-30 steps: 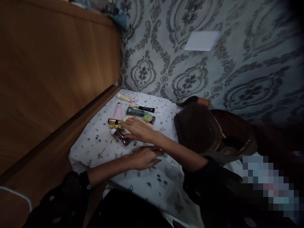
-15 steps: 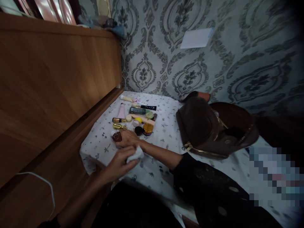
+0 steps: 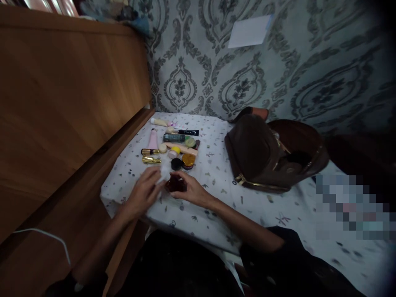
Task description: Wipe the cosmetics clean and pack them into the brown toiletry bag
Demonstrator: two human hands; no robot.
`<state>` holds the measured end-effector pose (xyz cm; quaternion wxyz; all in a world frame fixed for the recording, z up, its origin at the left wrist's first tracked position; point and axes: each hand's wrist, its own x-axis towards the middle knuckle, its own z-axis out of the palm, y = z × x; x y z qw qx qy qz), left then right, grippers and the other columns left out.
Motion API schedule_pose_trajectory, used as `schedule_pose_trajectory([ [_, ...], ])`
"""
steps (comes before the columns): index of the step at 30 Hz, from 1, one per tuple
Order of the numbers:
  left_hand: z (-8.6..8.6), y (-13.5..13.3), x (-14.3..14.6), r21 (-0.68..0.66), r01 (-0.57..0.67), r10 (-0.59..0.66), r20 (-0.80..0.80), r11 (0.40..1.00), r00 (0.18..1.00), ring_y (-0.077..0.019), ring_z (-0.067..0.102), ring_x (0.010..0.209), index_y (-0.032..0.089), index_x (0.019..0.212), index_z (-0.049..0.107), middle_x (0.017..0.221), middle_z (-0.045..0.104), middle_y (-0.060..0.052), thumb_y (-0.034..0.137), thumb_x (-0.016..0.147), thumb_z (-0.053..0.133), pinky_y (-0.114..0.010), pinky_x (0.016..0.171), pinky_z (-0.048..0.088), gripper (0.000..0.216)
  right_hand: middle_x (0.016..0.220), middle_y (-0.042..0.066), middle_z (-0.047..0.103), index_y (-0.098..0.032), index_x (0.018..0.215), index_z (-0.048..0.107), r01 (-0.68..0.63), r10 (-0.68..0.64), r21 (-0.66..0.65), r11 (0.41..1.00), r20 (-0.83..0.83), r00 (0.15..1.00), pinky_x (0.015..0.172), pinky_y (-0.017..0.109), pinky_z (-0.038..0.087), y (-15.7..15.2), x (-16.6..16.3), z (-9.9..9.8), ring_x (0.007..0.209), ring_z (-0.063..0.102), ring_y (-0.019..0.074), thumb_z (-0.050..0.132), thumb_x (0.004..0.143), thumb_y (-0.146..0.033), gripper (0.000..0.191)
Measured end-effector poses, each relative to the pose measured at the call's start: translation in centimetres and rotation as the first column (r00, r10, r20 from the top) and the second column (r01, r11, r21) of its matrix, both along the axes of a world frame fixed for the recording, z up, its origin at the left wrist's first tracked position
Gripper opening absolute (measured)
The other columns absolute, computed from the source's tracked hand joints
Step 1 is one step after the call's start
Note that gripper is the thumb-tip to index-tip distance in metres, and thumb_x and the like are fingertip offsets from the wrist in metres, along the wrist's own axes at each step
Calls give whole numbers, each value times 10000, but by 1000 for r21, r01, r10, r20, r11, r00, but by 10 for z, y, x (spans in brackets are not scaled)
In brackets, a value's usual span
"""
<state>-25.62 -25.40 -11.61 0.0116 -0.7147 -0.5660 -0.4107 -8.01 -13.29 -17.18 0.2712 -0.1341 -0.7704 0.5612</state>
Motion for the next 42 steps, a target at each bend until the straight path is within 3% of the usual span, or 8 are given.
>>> schedule_pose_trajectory([
  [5, 1, 17, 16, -83, 61, -86, -344, 995, 935, -246, 586, 1125, 172, 1227, 531, 1227, 596, -151, 175, 986, 406, -381, 930, 523, 272, 1132, 90, 637, -176, 1208, 534, 66, -63, 65, 996, -52, 997, 947, 411, 489, -4, 6, -8, 1054, 611, 250, 747, 775, -475, 568],
  [8, 10, 23, 20, -222, -85, -19, -430, 971, 903, -216, 640, 881, 169, 1096, 554, 1028, 618, -109, 261, 1015, 355, -328, 763, 536, 234, 1147, 100, 630, -174, 1206, 552, 79, -69, 170, 982, -66, 995, 949, 412, 484, -5, 6, -6, 1061, 604, 254, 727, 790, -519, 569],
  [13, 12, 29, 27, -392, -398, 175, -494, 830, 852, -227, 642, 740, 192, 922, 545, 821, 636, -68, 329, 1031, 287, -297, 638, 441, 311, 1108, 117, 640, -163, 1223, 572, 104, -86, 256, 961, -81, 993, 912, 405, 495, -7, 6, -8, 1024, 612, 254, 690, 829, -526, 549],
  [17, -1, 29, 25, -450, -408, 289, -311, 794, 905, -226, 601, 627, 212, 830, 540, 639, 590, -30, 369, 1030, 201, -297, 600, 371, 424, 1116, 123, 644, -168, 1250, 572, 110, -102, 288, 951, -44, 994, 920, 426, 496, -7, 7, -14, 1034, 612, 261, 708, 828, -479, 541],
  [23, -12, 34, 22, -412, -258, 343, 146, 874, 928, -209, 573, 691, 218, 662, 508, 629, 579, -30, 530, 992, 231, -300, 669, 407, 532, 1177, 124, 638, -188, 1262, 564, 144, -130, 301, 943, -64, 989, 960, 438, 487, -8, 10, -14, 1101, 607, 259, 707, 833, -476, 536],
  [32, -20, 49, 26, -298, -71, 273, 721, 952, 637, -144, 503, 672, 193, 777, 583, 711, 550, 26, 496, 830, 564, -243, 649, 402, 308, 1173, 134, 625, -193, 1338, 508, 221, -186, 337, 915, -134, 973, 938, 446, 500, -9, 12, -13, 1098, 598, 269, 682, 846, -503, 607],
  [36, -18, 47, 34, -267, -31, 233, 768, 963, 597, -149, 578, 760, 196, 953, 626, 846, 623, 9, 385, 828, 579, -238, 710, 444, 231, 1228, 124, 618, -216, 1323, 506, 267, -231, 267, 926, -159, 960, 972, 449, 483, -11, 14, -7, 1138, 590, 268, 713, 833, -438, 577],
  [42, -6, 34, 48, -239, -66, 188, 535, 969, 824, -203, 632, 987, 182, 1029, 641, 1009, 701, -52, 377, 934, 488, -312, 897, 479, 266, 1244, 109, 604, -215, 1316, 498, 322, -303, 134, 937, -145, 942, 988, 435, 473, -11, 16, -4, 1131, 592, 255, 737, 799, -343, 583],
])
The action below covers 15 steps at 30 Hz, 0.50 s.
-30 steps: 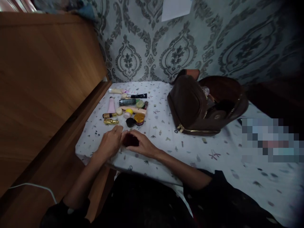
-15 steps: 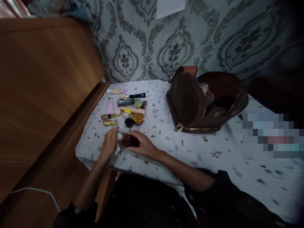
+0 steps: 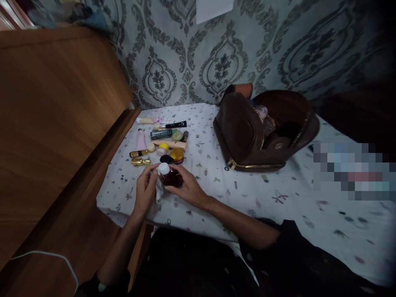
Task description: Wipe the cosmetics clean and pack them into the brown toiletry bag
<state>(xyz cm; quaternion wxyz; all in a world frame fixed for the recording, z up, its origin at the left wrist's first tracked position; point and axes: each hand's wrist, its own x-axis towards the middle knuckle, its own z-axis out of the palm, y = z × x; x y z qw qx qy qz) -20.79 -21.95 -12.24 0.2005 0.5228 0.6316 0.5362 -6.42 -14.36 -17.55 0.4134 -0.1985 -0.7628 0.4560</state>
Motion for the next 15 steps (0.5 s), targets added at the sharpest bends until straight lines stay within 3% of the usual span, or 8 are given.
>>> schedule_pose_trajectory([
  [4, -2, -11, 8, 40, -48, 57, -270, 998, 961, -185, 652, 909, 185, 1052, 610, 970, 698, -46, 336, 964, 490, -288, 821, 504, 213, 1231, 101, 590, -231, 1320, 496, 87, -87, -1, 996, 20, 996, 986, 441, 465, 3, -1, -2, 1129, 579, 264, 746, 771, -307, 607],
  [6, -5, -14, 13, 86, 10, 30, -446, 996, 894, -175, 654, 869, 186, 1050, 600, 935, 686, -45, 305, 973, 493, -269, 782, 505, 178, 1190, 97, 585, -233, 1303, 514, 127, -128, 32, 991, 30, 991, 961, 431, 475, 3, -2, -3, 1098, 580, 263, 739, 771, -284, 580],
  [9, -5, -16, 21, 104, 94, 8, -713, 990, 701, -171, 644, 831, 188, 1046, 607, 886, 662, -52, 268, 998, 451, -245, 712, 488, 182, 1073, 94, 572, -202, 1232, 565, 111, -119, 137, 984, 50, 992, 901, 417, 494, 1, -3, -3, 1025, 566, 261, 687, 795, -233, 455],
  [12, 3, -12, 21, 77, -18, 75, -856, 997, 511, -178, 627, 800, 190, 1018, 627, 844, 644, -56, 272, 1005, 433, -237, 648, 455, 211, 991, 88, 541, -164, 1176, 588, 55, -70, 207, 977, 65, 995, 849, 406, 507, -2, -3, -3, 974, 547, 260, 672, 798, -217, 390],
  [13, 8, -10, 19, 73, -65, 96, -866, 995, 491, -183, 627, 809, 190, 1018, 630, 851, 645, -58, 279, 1002, 440, -241, 657, 456, 210, 994, 86, 537, -159, 1187, 584, 40, -54, 206, 978, 63, 997, 849, 402, 510, -3, -4, -3, 974, 548, 256, 684, 793, -219, 411],
  [15, 19, -6, 9, 78, -105, 123, -829, 991, 545, -194, 633, 852, 193, 1032, 631, 896, 658, -62, 292, 993, 458, -260, 716, 473, 203, 1030, 82, 541, -173, 1240, 565, 18, -28, 174, 985, 56, 998, 862, 392, 514, -4, -3, -2, 979, 562, 242, 713, 779, -224, 488],
])
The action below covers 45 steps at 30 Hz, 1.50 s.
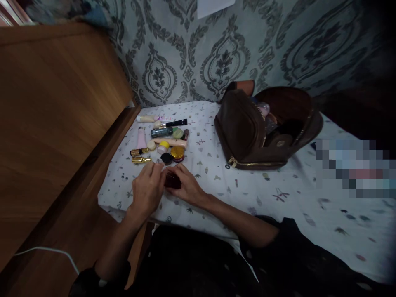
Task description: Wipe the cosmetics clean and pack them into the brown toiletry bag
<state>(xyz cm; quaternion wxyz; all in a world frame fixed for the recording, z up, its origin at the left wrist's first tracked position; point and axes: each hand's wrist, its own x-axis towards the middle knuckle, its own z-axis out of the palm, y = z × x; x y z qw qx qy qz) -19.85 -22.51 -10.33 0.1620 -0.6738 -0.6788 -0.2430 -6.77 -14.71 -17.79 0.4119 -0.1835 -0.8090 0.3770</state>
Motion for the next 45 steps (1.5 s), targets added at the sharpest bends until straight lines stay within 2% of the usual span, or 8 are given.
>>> schedule_pose_trajectory([
  [4, 13, 6, -18, 95, 64, -99, 422, 993, 901, -208, 639, 985, 194, 1063, 615, 1017, 682, -63, 325, 977, 474, -304, 862, 487, 211, 1120, 77, 588, -234, 1268, 558, 9, -14, -124, 992, -34, 999, 927, 404, 495, 4, 1, 2, 1038, 592, 237, 759, 755, -254, 552],
  [7, 7, 7, -18, 124, 27, -102, 657, 992, 747, -207, 632, 1002, 191, 1081, 602, 1048, 675, -60, 350, 956, 499, -317, 895, 488, 227, 1190, 80, 626, -231, 1258, 560, -7, -21, -272, 962, -101, 995, 958, 404, 479, 7, 2, 5, 1100, 599, 243, 788, 734, -284, 574],
  [9, -3, 7, -13, 109, 45, -109, 705, 993, 701, -198, 632, 970, 192, 1075, 598, 1028, 672, -52, 341, 943, 522, -311, 877, 494, 213, 1167, 74, 651, -214, 1239, 573, -7, -29, -340, 940, -99, 995, 932, 391, 489, 8, 2, 6, 1074, 612, 235, 782, 731, -270, 552],
  [15, -22, 5, -4, 178, 161, -232, 522, 971, 821, -182, 618, 928, 208, 1041, 616, 942, 647, -38, 251, 964, 501, -307, 830, 499, 144, 1199, 71, 654, -205, 1311, 541, -23, 10, -364, 931, -36, 999, 917, 377, 506, 7, 6, 11, 1061, 623, 231, 769, 734, -247, 622],
  [22, -30, 2, -6, 212, 219, -286, 377, 952, 881, -180, 614, 975, 208, 1078, 636, 1008, 625, -59, 169, 969, 492, -322, 859, 512, 185, 1387, 90, 568, -255, 1406, 510, -55, 41, -219, 974, -68, 997, 1011, 416, 466, 12, 14, 21, 1220, 563, 242, 448, 993, -404, 444],
  [32, -30, 0, 3, 258, 286, -313, 70, 923, 947, -198, 582, 988, 212, 1145, 603, 1048, 641, -83, 82, 960, 476, -360, 862, 522, 259, 1119, 75, 651, -250, 1183, 689, 35, -73, -282, 959, -128, 989, 766, 311, 529, 20, 15, 21, 1040, 616, 217, 548, 932, -515, 392],
  [38, -48, -8, -2, 143, 406, -398, -79, 903, 914, -240, 542, 1049, 176, 1111, 613, 1083, 632, -116, 28, 922, 488, -388, 879, 532, 271, 1130, 74, 678, -217, 1136, 684, 115, -172, -323, 939, -153, 973, 863, 335, 521, 29, 13, 14, 1043, 631, 214, 525, 928, -554, 427],
  [45, -56, -20, -13, -17, 401, -401, -10, 916, 916, -231, 532, 1026, 188, 1011, 623, 1085, 596, -97, -10, 902, 433, -364, 853, 547, 295, 1138, 78, 691, -204, 1142, 657, 194, -229, -294, 936, -90, 969, 909, 368, 508, 35, 18, 11, 1027, 637, 227, 485, 948, -544, 427],
])
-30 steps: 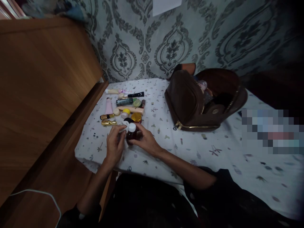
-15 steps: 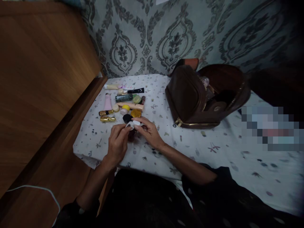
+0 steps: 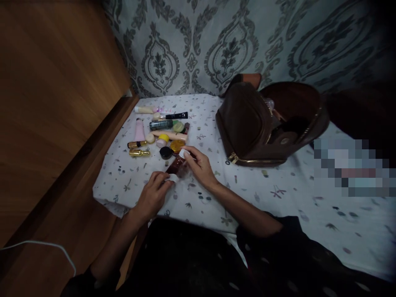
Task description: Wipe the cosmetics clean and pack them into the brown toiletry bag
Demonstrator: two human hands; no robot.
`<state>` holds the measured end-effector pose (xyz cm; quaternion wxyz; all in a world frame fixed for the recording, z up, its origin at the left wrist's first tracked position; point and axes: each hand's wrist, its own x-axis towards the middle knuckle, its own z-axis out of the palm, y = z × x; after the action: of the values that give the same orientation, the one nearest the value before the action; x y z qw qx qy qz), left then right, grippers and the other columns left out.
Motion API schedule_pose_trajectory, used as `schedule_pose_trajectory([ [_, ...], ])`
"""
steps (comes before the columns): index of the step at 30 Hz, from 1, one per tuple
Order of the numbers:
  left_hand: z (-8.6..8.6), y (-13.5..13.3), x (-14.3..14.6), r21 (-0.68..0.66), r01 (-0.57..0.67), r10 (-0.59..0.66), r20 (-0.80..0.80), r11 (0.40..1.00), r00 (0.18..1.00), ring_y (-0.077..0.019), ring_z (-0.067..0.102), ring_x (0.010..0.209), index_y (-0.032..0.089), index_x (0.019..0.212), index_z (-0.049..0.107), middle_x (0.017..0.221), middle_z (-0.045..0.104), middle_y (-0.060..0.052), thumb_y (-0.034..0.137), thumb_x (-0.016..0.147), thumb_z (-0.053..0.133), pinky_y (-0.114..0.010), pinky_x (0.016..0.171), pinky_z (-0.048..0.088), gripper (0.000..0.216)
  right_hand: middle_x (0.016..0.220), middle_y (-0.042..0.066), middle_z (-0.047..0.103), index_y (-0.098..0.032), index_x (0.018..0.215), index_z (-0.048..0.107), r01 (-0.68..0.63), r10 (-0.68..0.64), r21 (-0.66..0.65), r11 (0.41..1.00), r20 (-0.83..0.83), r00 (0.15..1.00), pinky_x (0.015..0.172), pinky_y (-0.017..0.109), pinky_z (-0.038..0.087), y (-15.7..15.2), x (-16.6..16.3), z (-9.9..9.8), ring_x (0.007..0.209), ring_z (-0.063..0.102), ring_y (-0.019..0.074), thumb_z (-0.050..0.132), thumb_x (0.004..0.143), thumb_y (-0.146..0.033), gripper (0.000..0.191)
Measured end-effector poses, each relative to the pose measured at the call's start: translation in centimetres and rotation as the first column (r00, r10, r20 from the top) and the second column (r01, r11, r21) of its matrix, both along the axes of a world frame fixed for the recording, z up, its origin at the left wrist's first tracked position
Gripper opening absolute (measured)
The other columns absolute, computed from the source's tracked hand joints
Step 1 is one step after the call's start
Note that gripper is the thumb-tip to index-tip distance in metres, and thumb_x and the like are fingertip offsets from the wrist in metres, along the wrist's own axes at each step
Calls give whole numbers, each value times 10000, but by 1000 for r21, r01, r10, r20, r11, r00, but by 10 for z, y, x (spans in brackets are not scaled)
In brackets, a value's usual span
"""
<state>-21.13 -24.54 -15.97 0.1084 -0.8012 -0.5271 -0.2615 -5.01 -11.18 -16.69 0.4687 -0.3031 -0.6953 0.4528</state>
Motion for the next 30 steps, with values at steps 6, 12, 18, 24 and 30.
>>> schedule_pose_trajectory([
  [6, 0, -1, -8, -109, 62, -48, 128, 992, 991, -220, 557, 1032, 170, 972, 630, 1076, 616, -111, -28, 886, 428, -345, 831, 542, 296, 880, 45, 684, -188, 1190, 635, -23, 24, -113, 993, 12, 1000, 676, 327, 525, 4, 0, -7, 703, 618, 182, 509, 935, -528, 443],
  [12, 21, 6, -5, -84, 98, -54, 418, 992, 907, -179, 600, 978, 198, 1025, 630, 1033, 605, -77, 91, 935, 510, -309, 835, 521, 184, 1030, 65, 717, -206, 1121, 691, -50, 39, -127, 991, -89, 995, 831, 351, 539, 6, -1, -7, 957, 657, 225, 625, 870, -513, 402],
  [18, 34, 36, 6, 8, 77, -71, 488, 997, 870, -188, 610, 1026, 199, 1090, 615, 1059, 642, -74, 116, 947, 516, -335, 890, 506, 193, 1194, 68, 705, -235, 1183, 701, -202, 199, -23, 979, -93, 976, 988, 380, 487, 4, 3, 0, 1109, 646, 236, 577, 909, -523, 416],
  [24, 24, 36, 7, 8, 140, -133, 362, 990, 923, -199, 582, 1014, 177, 957, 617, 1059, 657, -94, 52, 941, 464, -350, 882, 506, 199, 1186, 73, 716, -234, 1189, 705, -190, 187, -35, 981, -77, 979, 987, 392, 495, 5, 4, 1, 1100, 657, 245, 566, 909, -551, 445],
  [30, 15, 8, 0, -85, 147, -129, 194, 985, 973, -212, 555, 1007, 180, 968, 620, 1053, 654, -97, -26, 893, 412, -337, 841, 529, 302, 1179, 63, 725, -235, 1147, 721, -157, 151, -72, 985, -84, 985, 969, 377, 502, 5, 2, -1, 1092, 664, 242, 599, 888, -550, 426],
])
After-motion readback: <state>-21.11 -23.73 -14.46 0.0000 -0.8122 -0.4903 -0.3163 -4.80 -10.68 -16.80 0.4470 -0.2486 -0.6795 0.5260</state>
